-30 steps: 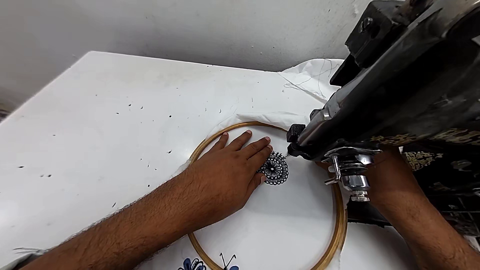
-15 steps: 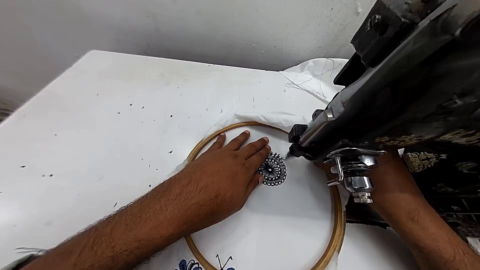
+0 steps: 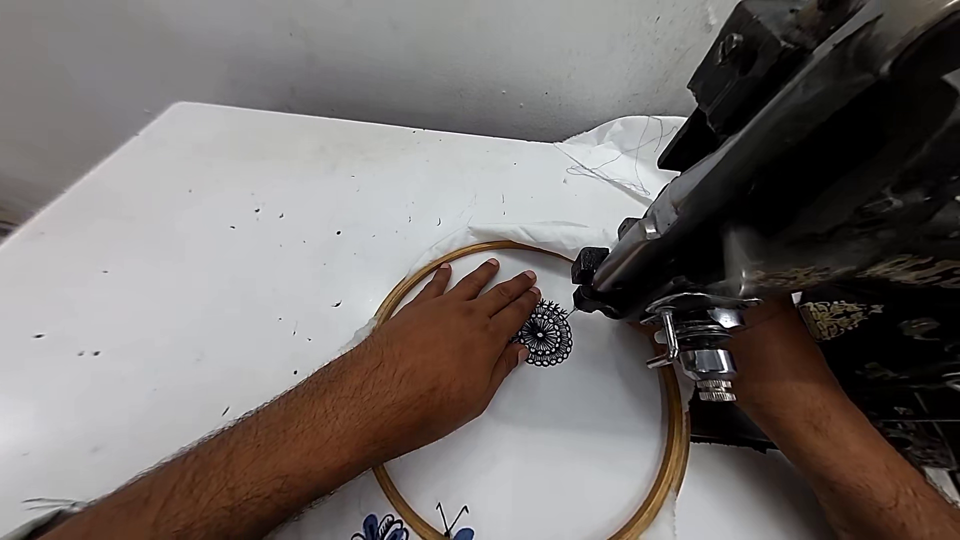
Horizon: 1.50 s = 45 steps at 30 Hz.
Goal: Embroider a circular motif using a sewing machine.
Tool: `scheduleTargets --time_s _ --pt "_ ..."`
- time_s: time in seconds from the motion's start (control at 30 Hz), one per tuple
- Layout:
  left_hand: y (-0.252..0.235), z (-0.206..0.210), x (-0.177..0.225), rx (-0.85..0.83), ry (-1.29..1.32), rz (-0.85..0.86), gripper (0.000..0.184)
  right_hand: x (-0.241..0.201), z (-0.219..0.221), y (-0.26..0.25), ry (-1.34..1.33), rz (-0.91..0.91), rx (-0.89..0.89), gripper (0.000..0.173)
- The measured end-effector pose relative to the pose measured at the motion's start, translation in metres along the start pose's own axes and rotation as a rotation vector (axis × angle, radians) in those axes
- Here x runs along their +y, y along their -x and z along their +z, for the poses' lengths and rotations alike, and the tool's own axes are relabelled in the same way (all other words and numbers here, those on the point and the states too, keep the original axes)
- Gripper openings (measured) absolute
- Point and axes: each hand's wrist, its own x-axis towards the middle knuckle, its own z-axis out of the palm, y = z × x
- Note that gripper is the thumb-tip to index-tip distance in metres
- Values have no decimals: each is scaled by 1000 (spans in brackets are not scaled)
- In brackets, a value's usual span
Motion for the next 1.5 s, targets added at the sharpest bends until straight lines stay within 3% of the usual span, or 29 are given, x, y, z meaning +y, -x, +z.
scheduleTargets --time_s 0.3,0.63,1.13,1.37,1.5 --pt "0 -3 -1 -24 8 -14 57 4 3 0 7 -55 -11 26" --pt "0 -4 -5 -29 31 3 57 5 5 1 -72 9 -15 26" --pt "2 -7 -4 -53 40 1 56 5 5 -1 -18 -95 9 25" --pt "-1 -3 -1 -16 19 0 57 0 0 0 -25 7 -16 29" --pt "1 -4 -3 -25 21 8 57 4 3 0 -14 -33 -20 25"
